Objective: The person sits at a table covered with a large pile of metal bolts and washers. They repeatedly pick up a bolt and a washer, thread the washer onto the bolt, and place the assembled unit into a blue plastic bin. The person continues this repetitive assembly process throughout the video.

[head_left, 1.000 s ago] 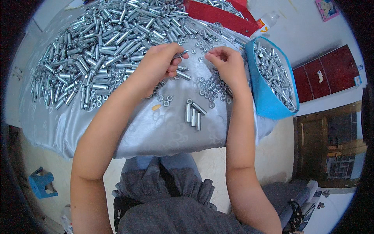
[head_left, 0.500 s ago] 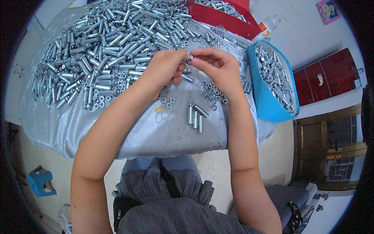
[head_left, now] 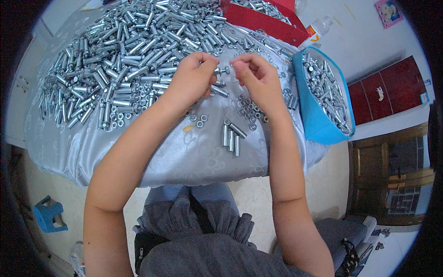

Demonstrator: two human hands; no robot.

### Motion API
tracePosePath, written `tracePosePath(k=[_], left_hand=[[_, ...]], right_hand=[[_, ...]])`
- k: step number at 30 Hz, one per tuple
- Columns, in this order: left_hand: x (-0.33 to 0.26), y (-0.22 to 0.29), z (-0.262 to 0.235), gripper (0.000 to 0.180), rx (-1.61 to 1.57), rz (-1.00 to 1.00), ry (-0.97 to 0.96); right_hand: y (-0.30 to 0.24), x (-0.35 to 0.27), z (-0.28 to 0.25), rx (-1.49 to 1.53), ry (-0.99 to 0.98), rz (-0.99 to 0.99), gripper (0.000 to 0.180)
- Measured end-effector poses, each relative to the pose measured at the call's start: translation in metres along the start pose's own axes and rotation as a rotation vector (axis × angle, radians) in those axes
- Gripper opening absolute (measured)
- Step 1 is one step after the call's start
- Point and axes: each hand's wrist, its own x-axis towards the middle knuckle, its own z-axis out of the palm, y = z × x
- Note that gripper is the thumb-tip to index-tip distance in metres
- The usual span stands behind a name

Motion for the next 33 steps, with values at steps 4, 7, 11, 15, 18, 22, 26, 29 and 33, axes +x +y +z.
tracePosePath(k=[4, 7, 11, 15, 18, 22, 26, 29, 33], left_hand=[[0.001, 0.001, -0.002, 0.027, -0.005, -0.007, -0.002], [-0.001, 0.004, -0.001, 0.027, -0.032, -0.015, 0.003], [-0.003, 0.003, 0.000, 0.024, 0.005, -0.041, -0.012], [-0.003, 0.003, 0.000, 0.026, 0.021, -0.034, -0.002], [-0.001, 0.003, -0.003, 0.027, 0.011, -0.031, -0.026], [0.002, 0.000, -0.005, 0.027, 0.036, -0.026, -0.044], [-0.003, 0.002, -0.001, 0.027, 0.057, -0.025, -0.030], [-0.001, 0.002, -0.003, 0.027, 0.057, -0.036, -0.033], [-0.001, 0.001, -0.001, 0.026, 0.039, -0.018, -0.021]], right_hand=[[-0.014, -0.002, -0.001, -0.073, -0.012, -0.122, 0.019], [-0.011, -0.002, -0.003, -0.068, -0.035, -0.158, 0.021], [-0.001, -0.003, -0.011, -0.163, -0.123, -0.045, 0.023], [-0.011, -0.002, -0.009, -0.136, -0.079, 0.045, 0.018], [-0.019, -0.006, -0.004, -0.076, -0.056, -0.060, 0.015], [-0.010, -0.004, -0.007, -0.090, -0.123, -0.105, 0.021], [0.002, -0.001, -0.013, -0.221, -0.170, -0.050, 0.028], [-0.013, -0.005, -0.004, -0.100, -0.067, -0.064, 0.024], [-0.017, -0.007, 0.001, -0.018, -0.105, -0.054, 0.027]])
